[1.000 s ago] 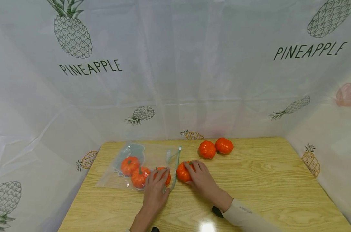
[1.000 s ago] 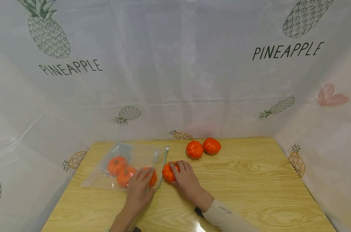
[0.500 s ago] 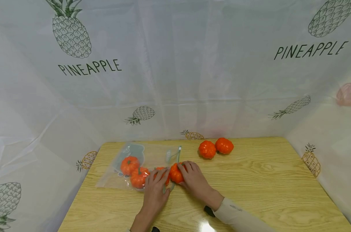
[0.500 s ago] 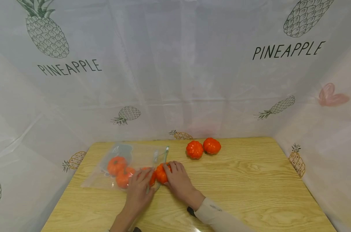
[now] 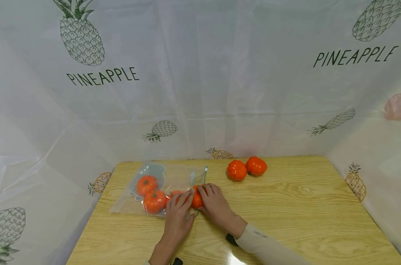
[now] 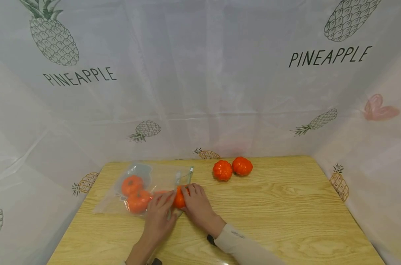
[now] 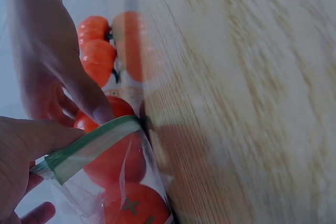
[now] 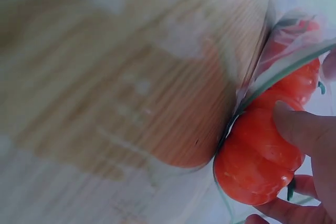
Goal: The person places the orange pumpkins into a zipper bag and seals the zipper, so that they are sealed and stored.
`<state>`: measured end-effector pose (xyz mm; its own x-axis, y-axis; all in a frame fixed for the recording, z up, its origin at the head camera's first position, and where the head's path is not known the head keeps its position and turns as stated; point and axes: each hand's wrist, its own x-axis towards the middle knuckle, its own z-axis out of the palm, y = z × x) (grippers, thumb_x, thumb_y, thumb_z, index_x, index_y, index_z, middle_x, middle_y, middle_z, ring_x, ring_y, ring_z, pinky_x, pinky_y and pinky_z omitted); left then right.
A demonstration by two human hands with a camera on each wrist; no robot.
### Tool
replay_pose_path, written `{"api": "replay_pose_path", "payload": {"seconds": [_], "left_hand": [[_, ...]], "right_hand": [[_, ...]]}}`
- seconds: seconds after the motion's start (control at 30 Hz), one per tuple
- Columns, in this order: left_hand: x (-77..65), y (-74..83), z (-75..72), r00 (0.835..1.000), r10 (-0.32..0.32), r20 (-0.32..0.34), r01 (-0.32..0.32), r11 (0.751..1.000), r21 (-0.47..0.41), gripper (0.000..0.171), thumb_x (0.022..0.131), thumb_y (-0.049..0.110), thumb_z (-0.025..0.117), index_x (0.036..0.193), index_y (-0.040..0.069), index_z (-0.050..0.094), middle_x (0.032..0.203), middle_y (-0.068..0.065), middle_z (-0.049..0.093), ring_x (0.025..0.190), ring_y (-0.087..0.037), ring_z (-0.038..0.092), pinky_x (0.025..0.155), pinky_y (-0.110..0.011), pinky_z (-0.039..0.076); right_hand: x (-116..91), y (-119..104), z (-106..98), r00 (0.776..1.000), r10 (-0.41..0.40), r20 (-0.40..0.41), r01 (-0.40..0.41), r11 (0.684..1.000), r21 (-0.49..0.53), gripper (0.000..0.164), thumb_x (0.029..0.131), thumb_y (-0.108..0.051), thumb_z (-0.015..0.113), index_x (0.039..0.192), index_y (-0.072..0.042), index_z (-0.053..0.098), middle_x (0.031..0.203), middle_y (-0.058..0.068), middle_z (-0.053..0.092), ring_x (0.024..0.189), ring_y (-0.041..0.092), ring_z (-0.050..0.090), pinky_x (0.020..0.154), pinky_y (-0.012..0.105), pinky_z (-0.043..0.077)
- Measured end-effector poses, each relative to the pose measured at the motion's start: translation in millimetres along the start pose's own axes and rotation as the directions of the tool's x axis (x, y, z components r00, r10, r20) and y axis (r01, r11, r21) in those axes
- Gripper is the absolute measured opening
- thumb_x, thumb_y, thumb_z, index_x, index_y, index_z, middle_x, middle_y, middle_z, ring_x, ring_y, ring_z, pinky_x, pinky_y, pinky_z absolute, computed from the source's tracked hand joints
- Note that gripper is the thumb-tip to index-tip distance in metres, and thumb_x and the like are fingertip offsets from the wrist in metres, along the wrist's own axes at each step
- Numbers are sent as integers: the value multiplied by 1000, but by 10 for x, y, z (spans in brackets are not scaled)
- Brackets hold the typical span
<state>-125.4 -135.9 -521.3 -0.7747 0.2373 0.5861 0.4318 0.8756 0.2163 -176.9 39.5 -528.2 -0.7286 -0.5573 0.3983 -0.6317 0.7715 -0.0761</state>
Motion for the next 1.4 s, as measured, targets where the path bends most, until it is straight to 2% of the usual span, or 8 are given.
{"api": "replay_pose_path", "payload": {"seconds": [0.17, 0.3, 0.47, 0.73, 0.9, 1.13, 1.4], "left_hand": [[14, 4, -10, 999, -19, 28, 20, 1000, -16, 75, 65, 8, 98, 136, 8, 73, 136, -4, 68, 121, -33, 56, 101, -54, 47], [22, 6, -21, 999, -23, 41, 24, 1000, -17, 74, 66, 6, 97, 136, 8, 72, 136, -5, 68, 122, -34, 57, 101, -56, 47], [19, 5, -31, 999, -18, 28, 18, 1000, -18, 76, 64, 4, 98, 136, 7, 73, 136, -6, 68, 122, -35, 57, 100, -56, 48], [13, 3, -31, 1000, -3, -4, 3, 1000, -17, 76, 62, 7, 101, 134, 6, 73, 134, -6, 69, 118, -33, 57, 98, -54, 48], [14, 7, -40, 1000, -7, -3, 7, 1000, -22, 77, 63, 8, 101, 134, 6, 73, 134, -5, 69, 119, -33, 57, 99, -54, 48], [19, 8, -43, 1000, -3, -9, 3, 999, -34, 76, 64, 6, 100, 134, 6, 73, 132, -4, 69, 119, -33, 58, 98, -55, 48], [20, 3, -44, 1000, 4, -4, -4, 1000, -19, 75, 64, 5, 99, 134, 7, 73, 133, -4, 68, 119, -33, 57, 100, -54, 49]], "right_hand": [[44, -70, 1, 1000, 8, -7, -8, 1000, 15, 69, 88, -34, 86, 142, 1, 58, 130, 16, 63, 125, 35, 59, 110, 50, 48], [78, -117, -1, 999, 29, 31, -29, 1000, 12, 71, 90, -35, 84, 144, 0, 56, 134, 14, 63, 127, 33, 58, 112, 49, 47], [102, -145, 17, 996, 44, 79, -46, 999, 22, 75, 92, -39, 82, 149, 0, 52, 140, 14, 62, 130, 33, 57, 114, 48, 45], [39, -86, 27, 993, 88, 74, -94, 992, 86, 77, 92, -37, 83, 149, 1, 50, 144, 17, 60, 133, 36, 56, 115, 50, 45], [-6, -46, 13, 989, 127, 74, -133, 988, 84, 76, 93, -41, 82, 147, 2, 51, 140, 18, 62, 130, 37, 58, 113, 51, 46], [5, -39, 17, 989, 124, 83, -130, 988, 82, 65, 93, -43, 81, 137, -1, 60, 131, 16, 65, 126, 36, 58, 111, 51, 47], [70, -75, 30, 988, 123, 92, -129, 990, 60, 65, 94, -46, 79, 140, -4, 61, 129, 13, 64, 126, 34, 58, 110, 50, 47]]}}
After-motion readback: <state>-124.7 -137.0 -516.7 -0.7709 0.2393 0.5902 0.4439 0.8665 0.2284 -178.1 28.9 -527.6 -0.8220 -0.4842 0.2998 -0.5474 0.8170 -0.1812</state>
